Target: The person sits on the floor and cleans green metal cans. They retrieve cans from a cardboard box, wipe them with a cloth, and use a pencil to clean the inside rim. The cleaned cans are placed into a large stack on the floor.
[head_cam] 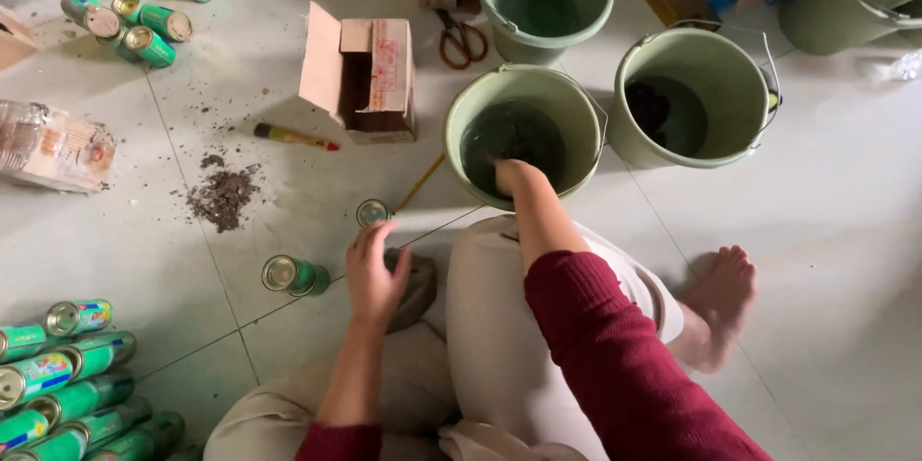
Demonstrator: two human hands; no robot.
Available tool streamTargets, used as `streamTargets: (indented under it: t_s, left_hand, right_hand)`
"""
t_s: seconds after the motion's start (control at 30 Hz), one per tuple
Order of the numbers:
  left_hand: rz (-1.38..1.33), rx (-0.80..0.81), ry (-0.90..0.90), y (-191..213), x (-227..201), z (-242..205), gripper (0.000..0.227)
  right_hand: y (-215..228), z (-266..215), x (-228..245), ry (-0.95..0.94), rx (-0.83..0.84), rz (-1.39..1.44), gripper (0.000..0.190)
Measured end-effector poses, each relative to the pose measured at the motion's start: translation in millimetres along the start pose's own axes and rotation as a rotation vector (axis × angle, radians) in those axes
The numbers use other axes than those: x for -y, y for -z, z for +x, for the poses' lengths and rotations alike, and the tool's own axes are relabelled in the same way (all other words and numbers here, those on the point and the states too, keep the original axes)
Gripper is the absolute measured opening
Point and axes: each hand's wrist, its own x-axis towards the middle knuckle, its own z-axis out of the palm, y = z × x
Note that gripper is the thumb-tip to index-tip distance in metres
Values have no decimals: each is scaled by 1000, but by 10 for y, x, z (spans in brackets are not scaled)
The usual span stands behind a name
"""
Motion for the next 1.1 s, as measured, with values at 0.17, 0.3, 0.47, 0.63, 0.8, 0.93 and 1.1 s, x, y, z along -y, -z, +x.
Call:
streamTargets:
  t_s: [0.17,0.3,0.47,0.63,0.8,0.93,1.1]
  left_hand:
    - [-238,6,-58,-465,-678,790,26]
    - [134,525,34,-1116,-828,1188,48]
    - [326,807,83,-1898,-601,1320,64]
    - [312,1021,100,-2044,-566,1396,61]
    - [-288,621,690,-2004,-528,1545,37]
    - [-563,435,590,-1521,-1009,1599,27]
    - [-861,464,458,-1493,-1075,1520,39]
  right_hand:
    - [-85,411,-312,-93,-417,325,31]
    - [45,367,-520,-144,-737,483,29]
    - [-175,735,-391,-157,272,-316,49]
    - [-167,862,-651,-110,103,-272,30]
    - [462,-24,-270,-364,-755,1567,21]
    - [378,33,-247,-454,-377,2007,50]
    - [563,-264,26,-359,-138,1803,64]
